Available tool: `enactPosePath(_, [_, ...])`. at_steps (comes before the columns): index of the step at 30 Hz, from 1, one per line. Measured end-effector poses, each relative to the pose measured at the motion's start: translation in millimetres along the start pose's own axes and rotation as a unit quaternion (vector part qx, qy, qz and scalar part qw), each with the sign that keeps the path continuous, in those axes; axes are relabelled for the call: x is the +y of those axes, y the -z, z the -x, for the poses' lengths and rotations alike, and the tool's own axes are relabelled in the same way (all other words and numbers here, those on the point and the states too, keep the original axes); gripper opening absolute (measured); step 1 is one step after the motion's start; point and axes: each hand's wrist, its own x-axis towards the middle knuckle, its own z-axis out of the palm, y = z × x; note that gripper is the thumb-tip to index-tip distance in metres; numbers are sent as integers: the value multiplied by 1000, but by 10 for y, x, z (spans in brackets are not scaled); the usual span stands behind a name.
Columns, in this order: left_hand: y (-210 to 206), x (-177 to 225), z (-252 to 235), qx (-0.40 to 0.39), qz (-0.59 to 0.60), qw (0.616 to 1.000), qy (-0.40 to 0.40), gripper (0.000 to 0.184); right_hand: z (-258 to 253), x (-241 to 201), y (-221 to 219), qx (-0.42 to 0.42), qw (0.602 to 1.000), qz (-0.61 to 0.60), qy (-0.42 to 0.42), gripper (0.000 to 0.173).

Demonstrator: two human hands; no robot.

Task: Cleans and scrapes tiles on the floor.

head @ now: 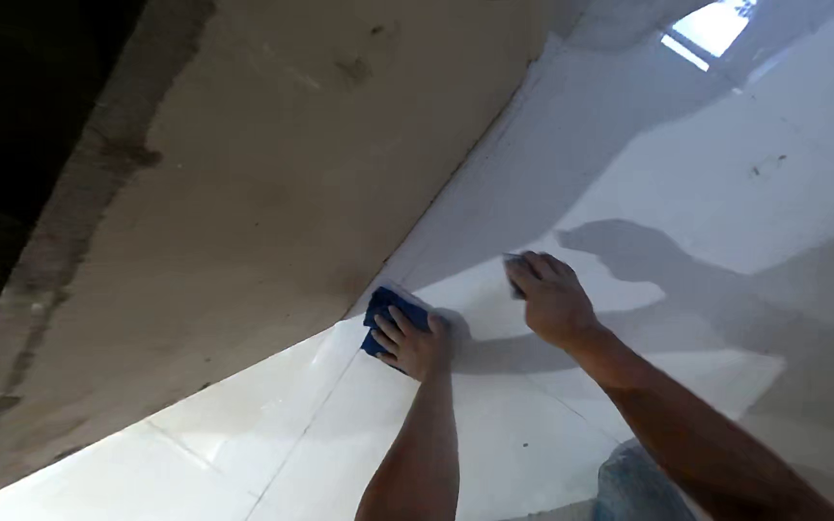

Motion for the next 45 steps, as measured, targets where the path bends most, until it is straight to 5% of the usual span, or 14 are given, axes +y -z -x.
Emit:
enactPosePath(4, [-86,-36,-10,13,-11,1000,-23,79,-729,-239,-286,-114,977,163,75,37])
enactPosePath(9, [-85,-46,-6,-7,-7,1000,-17,81,-1375,-356,-57,-140,976,165,23,36])
enactPosePath(29, [-13,-21,2,-29,-7,999,-19,83,-1357,-690,-33,-202,968,133,-70,35])
enactPosePath(37, [-26,-27,1,-28,1,999,-17,84,-1422,-684,-92,-159,974,144,-71,38])
enactPosePath(41, [-46,-65,17,-29,-5,999,-20,85,-1793,-514,185,-64,982,125,-123,34])
enactPosePath(45, [-35,-39,8,-27,-5,999,-22,85,-1589,-530,-37,-72,983,128,-111,38])
